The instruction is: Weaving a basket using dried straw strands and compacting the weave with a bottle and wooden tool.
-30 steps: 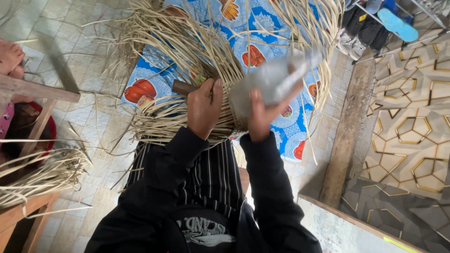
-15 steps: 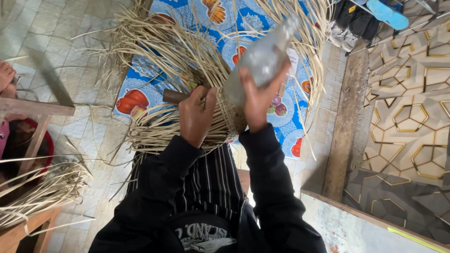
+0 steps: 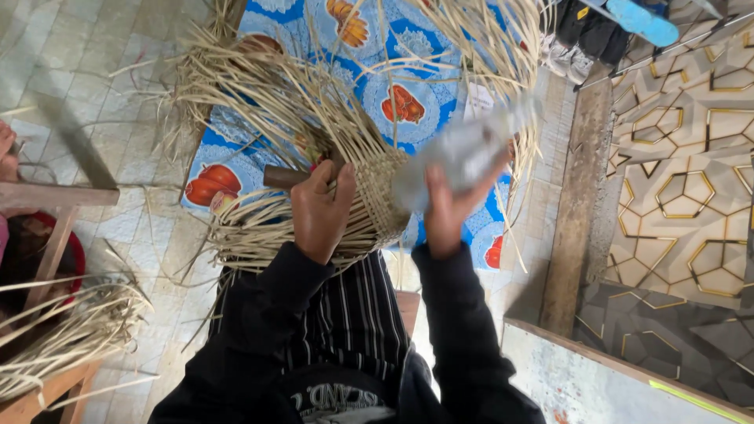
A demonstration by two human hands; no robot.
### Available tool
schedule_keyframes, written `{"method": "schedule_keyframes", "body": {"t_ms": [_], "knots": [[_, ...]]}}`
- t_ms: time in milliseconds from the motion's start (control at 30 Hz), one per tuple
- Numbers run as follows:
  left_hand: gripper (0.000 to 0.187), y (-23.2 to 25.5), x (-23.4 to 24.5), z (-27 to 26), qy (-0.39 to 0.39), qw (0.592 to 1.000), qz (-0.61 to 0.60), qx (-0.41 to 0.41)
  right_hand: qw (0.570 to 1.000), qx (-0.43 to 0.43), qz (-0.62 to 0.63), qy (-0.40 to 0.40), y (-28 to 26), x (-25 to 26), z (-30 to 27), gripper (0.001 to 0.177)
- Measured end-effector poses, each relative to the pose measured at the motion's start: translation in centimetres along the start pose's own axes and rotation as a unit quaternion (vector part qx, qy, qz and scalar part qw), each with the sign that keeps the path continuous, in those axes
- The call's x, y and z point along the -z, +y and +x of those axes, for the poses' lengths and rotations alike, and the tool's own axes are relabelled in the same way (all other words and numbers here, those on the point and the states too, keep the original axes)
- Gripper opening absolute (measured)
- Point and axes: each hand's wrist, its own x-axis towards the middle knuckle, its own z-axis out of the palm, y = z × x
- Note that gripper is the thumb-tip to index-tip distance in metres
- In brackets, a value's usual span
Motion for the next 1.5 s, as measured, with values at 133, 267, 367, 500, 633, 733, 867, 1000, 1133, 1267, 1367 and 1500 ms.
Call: {"method": "schedule_keyframes", "body": {"t_ms": [133, 267, 367, 500, 633, 733, 867, 1000, 1133, 1267, 1367, 1500], "knots": [[0.036, 0.2, 0.1, -0.2, 0.016, 1.000, -0.013, -0.009, 0.980, -0.196, 0.003, 0.023, 0.8, -4.4, 5.5, 0.101], [0.037, 0.0, -0.2, -0.2, 0.018, 1.000, -0.021, 0.001, 0.959, -0.257, 0.023, 0.116, 2.7, -3.0, 6.3, 0.089], [0.039, 0.1, -0.3, -0.5, 0.017, 1.000, -0.020, 0.012, 0.940, -0.281, 0.054, 0.184, -1.0, -2.3, 6.3, 0.091], [0.038, 0.0, -0.6, -0.2, 0.022, 0.999, -0.036, 0.018, 0.962, -0.244, 0.017, 0.117, -5.2, -1.8, 5.2, 0.104], [0.041, 0.4, -0.5, 0.2, 0.023, 0.999, -0.033, 0.023, 0.966, -0.251, -0.014, 0.060, -3.5, -2.9, 5.0, 0.111], [0.039, 1.1, -0.2, 0.0, 0.026, 1.000, -0.011, 0.005, 0.964, -0.246, -0.014, 0.096, 0.7, -3.2, 4.8, 0.101], [0.039, 1.2, -0.2, -0.1, 0.033, 0.999, -0.005, 0.013, 0.961, -0.254, 0.004, 0.107, 0.5, -4.6, 5.0, 0.106], [0.039, 0.5, -0.7, -0.4, 0.038, 0.999, -0.017, 0.027, 0.970, -0.191, -0.007, 0.148, -3.7, -2.6, 2.9, 0.112], [0.040, 0.4, -0.5, -0.3, 0.031, 0.999, -0.024, 0.024, 0.974, -0.179, -0.014, 0.135, -2.4, -1.6, 1.9, 0.110], [0.040, 0.3, -0.5, -0.4, 0.027, 1.000, -0.010, 0.008, 0.980, -0.172, -0.044, 0.084, -1.4, -3.3, 3.1, 0.103], [0.038, 2.3, -0.1, 0.3, 0.029, 0.999, 0.005, -0.032, 0.983, -0.178, -0.024, 0.047, -1.4, -4.8, 5.4, 0.079], [0.038, 0.6, -0.4, -0.4, 0.040, 0.999, -0.026, -0.002, 0.980, -0.150, 0.034, 0.124, -1.0, -3.0, 1.9, 0.099]]}}
